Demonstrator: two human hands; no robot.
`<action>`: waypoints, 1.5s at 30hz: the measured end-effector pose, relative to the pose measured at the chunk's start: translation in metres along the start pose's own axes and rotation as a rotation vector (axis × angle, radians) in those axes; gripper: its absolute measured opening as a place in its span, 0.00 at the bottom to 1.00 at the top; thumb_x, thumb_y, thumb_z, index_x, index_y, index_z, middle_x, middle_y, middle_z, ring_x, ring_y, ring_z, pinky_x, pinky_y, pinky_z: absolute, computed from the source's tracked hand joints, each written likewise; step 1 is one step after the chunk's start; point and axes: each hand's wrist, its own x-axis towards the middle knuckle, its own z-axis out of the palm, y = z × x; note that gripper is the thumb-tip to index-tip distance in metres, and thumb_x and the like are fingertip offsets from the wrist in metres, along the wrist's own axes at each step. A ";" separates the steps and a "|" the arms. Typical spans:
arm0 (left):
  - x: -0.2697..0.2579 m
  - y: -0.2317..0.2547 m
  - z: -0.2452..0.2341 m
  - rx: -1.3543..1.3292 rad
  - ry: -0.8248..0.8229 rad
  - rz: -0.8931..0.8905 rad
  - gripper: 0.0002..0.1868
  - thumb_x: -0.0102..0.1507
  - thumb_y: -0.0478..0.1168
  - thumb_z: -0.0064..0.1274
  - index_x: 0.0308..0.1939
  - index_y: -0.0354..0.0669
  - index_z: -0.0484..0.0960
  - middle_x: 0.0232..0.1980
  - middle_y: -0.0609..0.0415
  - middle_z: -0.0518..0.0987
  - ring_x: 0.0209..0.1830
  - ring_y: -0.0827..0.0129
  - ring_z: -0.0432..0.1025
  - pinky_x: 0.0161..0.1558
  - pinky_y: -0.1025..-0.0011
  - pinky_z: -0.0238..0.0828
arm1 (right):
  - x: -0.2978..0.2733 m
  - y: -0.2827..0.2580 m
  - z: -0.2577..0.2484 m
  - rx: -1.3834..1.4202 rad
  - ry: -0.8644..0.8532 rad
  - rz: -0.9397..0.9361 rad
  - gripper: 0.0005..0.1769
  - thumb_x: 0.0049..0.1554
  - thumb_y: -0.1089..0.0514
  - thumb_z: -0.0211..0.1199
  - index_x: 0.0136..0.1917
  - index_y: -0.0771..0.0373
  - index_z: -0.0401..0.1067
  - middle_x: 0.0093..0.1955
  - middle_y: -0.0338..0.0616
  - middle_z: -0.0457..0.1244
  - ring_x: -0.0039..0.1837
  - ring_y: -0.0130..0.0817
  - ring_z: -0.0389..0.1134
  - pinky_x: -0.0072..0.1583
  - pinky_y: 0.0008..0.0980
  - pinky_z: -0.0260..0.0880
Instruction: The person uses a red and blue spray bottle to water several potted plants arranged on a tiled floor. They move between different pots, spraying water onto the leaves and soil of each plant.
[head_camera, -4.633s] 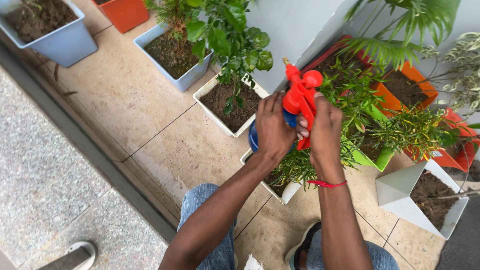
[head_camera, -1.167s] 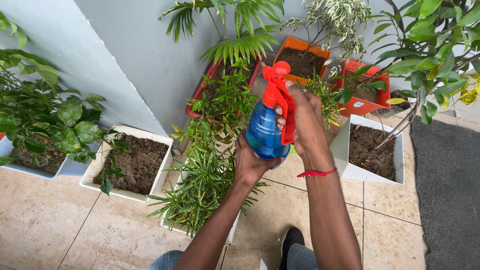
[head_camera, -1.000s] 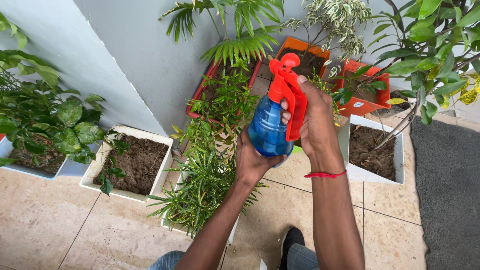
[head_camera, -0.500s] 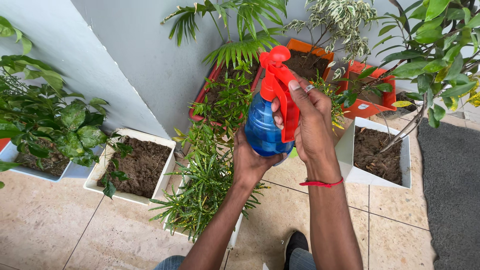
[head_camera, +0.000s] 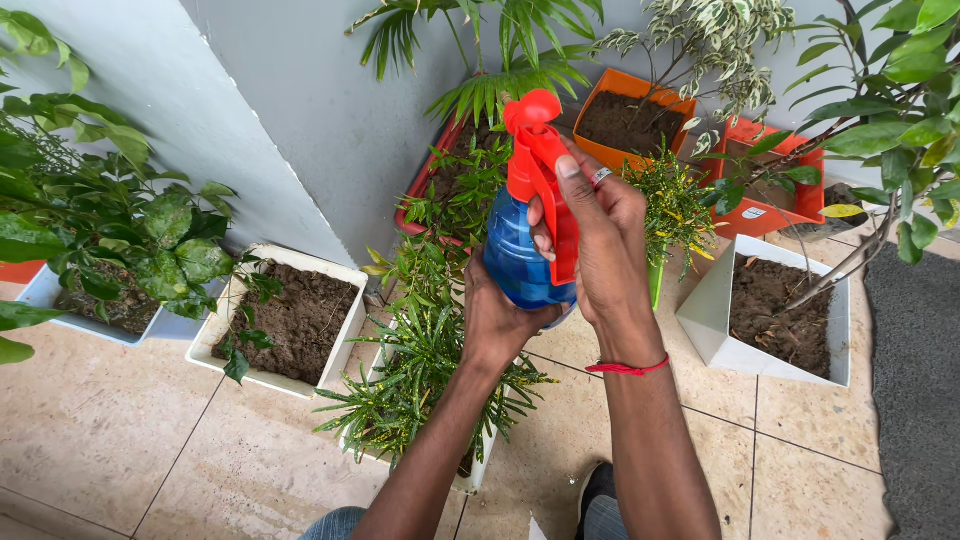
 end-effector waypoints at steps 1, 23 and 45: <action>0.000 -0.002 -0.001 -0.006 -0.022 -0.042 0.71 0.36 0.44 0.78 0.72 0.23 0.48 0.67 0.31 0.65 0.67 0.46 0.66 0.67 0.60 0.65 | 0.000 0.002 0.001 -0.007 0.005 0.007 0.32 0.66 0.47 0.56 0.76 0.68 0.63 0.36 0.41 0.64 0.32 0.23 0.61 0.34 0.22 0.60; 0.017 0.020 -0.033 -0.103 0.177 0.127 0.46 0.54 0.34 0.58 0.74 0.25 0.56 0.62 0.34 0.76 0.59 0.50 0.76 0.64 0.61 0.72 | -0.012 0.026 0.029 0.051 -0.021 -0.012 0.35 0.64 0.50 0.61 0.78 0.69 0.61 0.35 0.40 0.64 0.32 0.23 0.60 0.33 0.23 0.59; -0.095 0.060 -0.219 -1.202 -0.571 -0.335 0.35 0.66 0.38 0.52 0.77 0.40 0.61 0.72 0.54 0.74 0.73 0.67 0.67 0.73 0.64 0.54 | -0.178 -0.064 0.128 0.536 -0.380 -0.083 0.60 0.70 0.48 0.64 0.89 0.55 0.16 0.75 0.60 0.53 0.70 0.41 0.62 0.76 0.42 0.58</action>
